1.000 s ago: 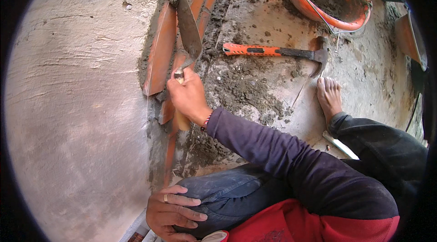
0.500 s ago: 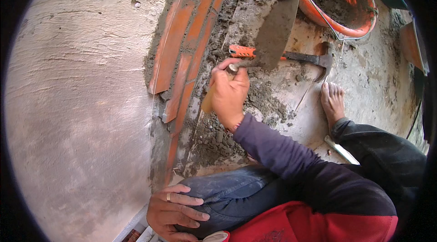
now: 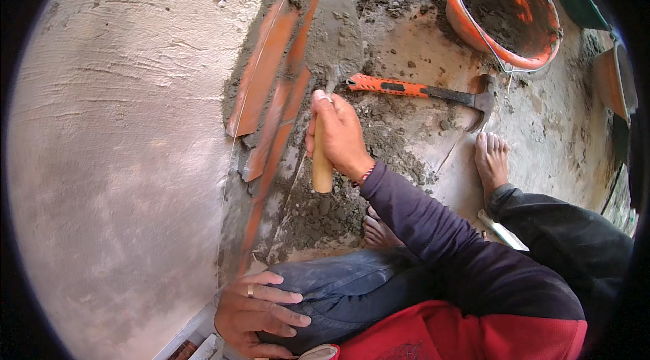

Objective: The person applies mortar to a thin brick with a trowel, presses the brick onto the wall, and taps it into place with a hammer handle.

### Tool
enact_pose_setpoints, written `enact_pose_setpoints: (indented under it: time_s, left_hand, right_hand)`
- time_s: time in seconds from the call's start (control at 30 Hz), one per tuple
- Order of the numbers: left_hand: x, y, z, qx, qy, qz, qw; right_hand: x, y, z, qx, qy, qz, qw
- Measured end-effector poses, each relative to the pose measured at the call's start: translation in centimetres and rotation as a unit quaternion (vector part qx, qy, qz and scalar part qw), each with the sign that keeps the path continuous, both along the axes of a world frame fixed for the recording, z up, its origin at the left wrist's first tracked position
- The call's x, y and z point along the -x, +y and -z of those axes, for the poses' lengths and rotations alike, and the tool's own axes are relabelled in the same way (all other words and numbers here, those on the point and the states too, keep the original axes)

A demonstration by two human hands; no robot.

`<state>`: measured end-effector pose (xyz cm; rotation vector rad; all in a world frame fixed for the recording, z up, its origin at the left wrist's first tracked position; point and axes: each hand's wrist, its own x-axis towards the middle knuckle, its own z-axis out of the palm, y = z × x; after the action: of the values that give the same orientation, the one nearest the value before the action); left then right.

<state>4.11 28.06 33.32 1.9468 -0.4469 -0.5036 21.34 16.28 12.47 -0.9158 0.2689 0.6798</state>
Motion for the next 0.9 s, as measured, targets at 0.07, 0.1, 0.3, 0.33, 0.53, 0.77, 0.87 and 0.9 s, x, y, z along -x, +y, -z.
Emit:
enact_pose_setpoints:
  time_s: [0.07, 0.1, 0.3, 0.33, 0.53, 0.77, 0.87, 0.9]
  left_hand:
    - [-0.1, 0.0, 0.1, 0.004, -0.003, 0.001, 1.0]
    - [-0.1, 0.1, 0.1, 0.006, -0.004, 0.002, 1.0]
    - [0.0, 0.2, 0.4, 0.023, -0.004, -0.008, 1.0]
    - [0.0, 0.2, 0.4, 0.021, -0.006, -0.006, 1.0]
    - [-0.1, 0.5, 0.5, 0.015, -0.009, 0.01, 1.0]
    - [-0.6, 0.0, 0.1, 0.006, 0.006, 0.011, 1.0]
    - [-1.7, 0.0, 0.6, 0.01, 0.014, 0.031, 0.999]
    - [-1.7, -0.1, 0.5, 0.006, 0.015, 0.029, 0.999]
  right_hand:
    - [0.3, -0.6, 1.2, -0.031, -0.036, -0.001, 0.999]
    - [0.2, -0.7, 1.6, -0.025, -0.067, -0.003, 0.997]
    - [-1.3, -0.8, 1.6, -0.167, 0.037, -0.067, 0.983]
    - [-1.5, -0.6, 1.3, -0.149, 0.047, -0.08, 0.985]
    - [-2.7, 0.9, 1.7, -0.084, 0.033, -0.121, 0.989]
    - [-1.9, 0.9, 2.7, -0.128, 0.058, -0.156, 0.978]
    - [-1.6, -0.5, 3.8, -0.131, 0.076, -0.152, 0.977]
    - [-1.2, -0.6, 3.6, -0.118, 0.079, -0.152, 0.978]
